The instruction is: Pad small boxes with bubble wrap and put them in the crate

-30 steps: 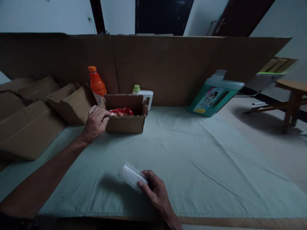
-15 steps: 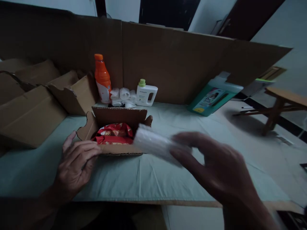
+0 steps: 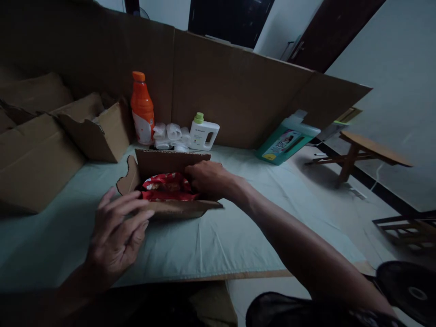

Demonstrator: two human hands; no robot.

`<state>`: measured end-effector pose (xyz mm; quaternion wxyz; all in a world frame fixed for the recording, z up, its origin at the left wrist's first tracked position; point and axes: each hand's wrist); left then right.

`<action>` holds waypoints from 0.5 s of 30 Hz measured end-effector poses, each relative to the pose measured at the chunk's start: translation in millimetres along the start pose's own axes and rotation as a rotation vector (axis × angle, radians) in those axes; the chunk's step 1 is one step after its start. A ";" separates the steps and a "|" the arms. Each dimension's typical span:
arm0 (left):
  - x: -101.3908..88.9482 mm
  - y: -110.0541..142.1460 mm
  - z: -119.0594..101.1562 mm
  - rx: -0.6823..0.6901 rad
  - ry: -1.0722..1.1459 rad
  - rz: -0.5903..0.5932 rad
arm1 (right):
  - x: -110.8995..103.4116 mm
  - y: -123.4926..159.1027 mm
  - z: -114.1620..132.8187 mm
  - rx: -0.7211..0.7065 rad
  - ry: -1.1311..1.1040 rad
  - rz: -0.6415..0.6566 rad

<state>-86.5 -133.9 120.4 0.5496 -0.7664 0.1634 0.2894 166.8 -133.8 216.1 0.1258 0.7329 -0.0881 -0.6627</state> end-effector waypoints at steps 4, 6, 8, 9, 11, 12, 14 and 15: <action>-6.3 17.5 12.0 -0.200 0.046 -0.140 | 4.6 90.7 -28.2 0.161 -0.183 -0.545; -1.1 32.6 22.0 -0.379 0.150 -0.110 | 32.0 125.4 -41.0 0.313 -0.289 -0.676; 11.4 50.1 32.5 -0.591 0.292 -0.002 | 74.4 139.7 -46.0 0.386 -0.459 -0.652; 19.6 58.7 37.1 -0.689 0.365 0.060 | 97.7 138.6 -44.4 0.366 -0.574 -0.569; 36.5 73.2 42.9 -0.833 0.494 0.152 | 140.0 122.5 -34.2 0.307 -0.740 -0.474; 43.7 78.4 43.8 -0.873 0.546 0.178 | 156.1 109.4 -26.7 0.254 -0.800 -0.454; 53.2 84.0 41.7 -0.907 0.622 0.207 | 174.7 79.1 -11.1 0.138 -0.900 -0.457; 55.5 84.5 39.4 -0.918 0.653 0.210 | 177.3 64.0 -4.4 0.092 -0.933 -0.459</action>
Point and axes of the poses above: each hand's wrist, its own y-axis away from the middle knuckle, its own x-axis out of the palm, z = x × y, and after that the axes turned 9 degrees about z, right-handed
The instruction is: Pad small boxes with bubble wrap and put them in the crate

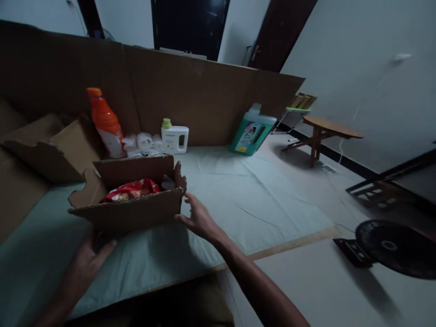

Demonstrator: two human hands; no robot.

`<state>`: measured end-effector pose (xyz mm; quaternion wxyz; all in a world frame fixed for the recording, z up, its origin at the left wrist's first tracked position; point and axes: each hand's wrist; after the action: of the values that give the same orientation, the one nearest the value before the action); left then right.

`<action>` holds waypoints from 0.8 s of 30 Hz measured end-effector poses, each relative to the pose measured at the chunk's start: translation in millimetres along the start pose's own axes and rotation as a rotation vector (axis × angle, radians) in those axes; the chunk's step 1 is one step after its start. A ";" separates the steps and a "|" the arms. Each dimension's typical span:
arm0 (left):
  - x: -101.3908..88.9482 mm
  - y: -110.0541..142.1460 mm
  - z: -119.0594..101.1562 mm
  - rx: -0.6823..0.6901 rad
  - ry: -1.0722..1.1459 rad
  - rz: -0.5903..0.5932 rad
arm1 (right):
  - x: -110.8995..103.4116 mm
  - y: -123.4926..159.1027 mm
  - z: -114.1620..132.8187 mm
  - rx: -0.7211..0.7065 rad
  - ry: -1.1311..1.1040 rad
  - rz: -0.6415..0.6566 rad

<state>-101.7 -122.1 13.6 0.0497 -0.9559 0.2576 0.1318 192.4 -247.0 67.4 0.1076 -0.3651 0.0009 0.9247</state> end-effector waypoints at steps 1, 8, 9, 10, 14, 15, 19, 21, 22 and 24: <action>2.5 0.4 -1.6 -0.007 0.030 0.005 | 9.2 -11.5 1.9 -0.021 -0.027 0.008; 42.1 -36.4 -35.2 0.050 0.163 0.012 | -13.5 -64.5 -9.7 0.016 -0.064 -0.060; 55.0 -44.4 -39.6 0.069 0.156 0.051 | -23.8 -61.4 -19.1 0.039 -0.086 -0.089; 69.0 -51.0 -43.3 0.089 0.147 0.102 | -34.3 -54.3 -29.4 0.068 -0.100 -0.123; 119.7 -58.9 -46.8 0.155 0.113 0.280 | -68.3 8.9 -68.9 0.154 -0.058 -0.240; 127.1 -57.0 -44.9 0.158 0.112 0.302 | -74.1 28.4 -76.5 0.152 -0.036 -0.242; 131.4 -46.7 -33.2 0.118 0.112 0.309 | -92.1 79.7 -97.4 0.089 -0.036 -0.208; 125.1 -43.0 -30.1 0.093 0.084 0.249 | -99.0 79.0 -104.1 0.042 -0.106 -0.189; 122.0 -41.6 -30.0 0.083 0.067 0.222 | -101.3 72.6 -106.6 0.019 -0.143 -0.175; 118.4 -39.6 -32.3 0.067 0.037 0.188 | -103.1 52.9 -109.9 -0.015 -0.218 -0.140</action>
<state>24.2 -150.0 12.8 0.0645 -0.9277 0.3512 0.1093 329.2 -327.9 52.3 0.1687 -0.2625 -0.0434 0.9491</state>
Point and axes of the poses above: each hand's wrist, its own y-axis away from the middle knuckle, its own x-axis out of the palm, z = x × y, and after that the axes turned 9 degrees about z, right-handed
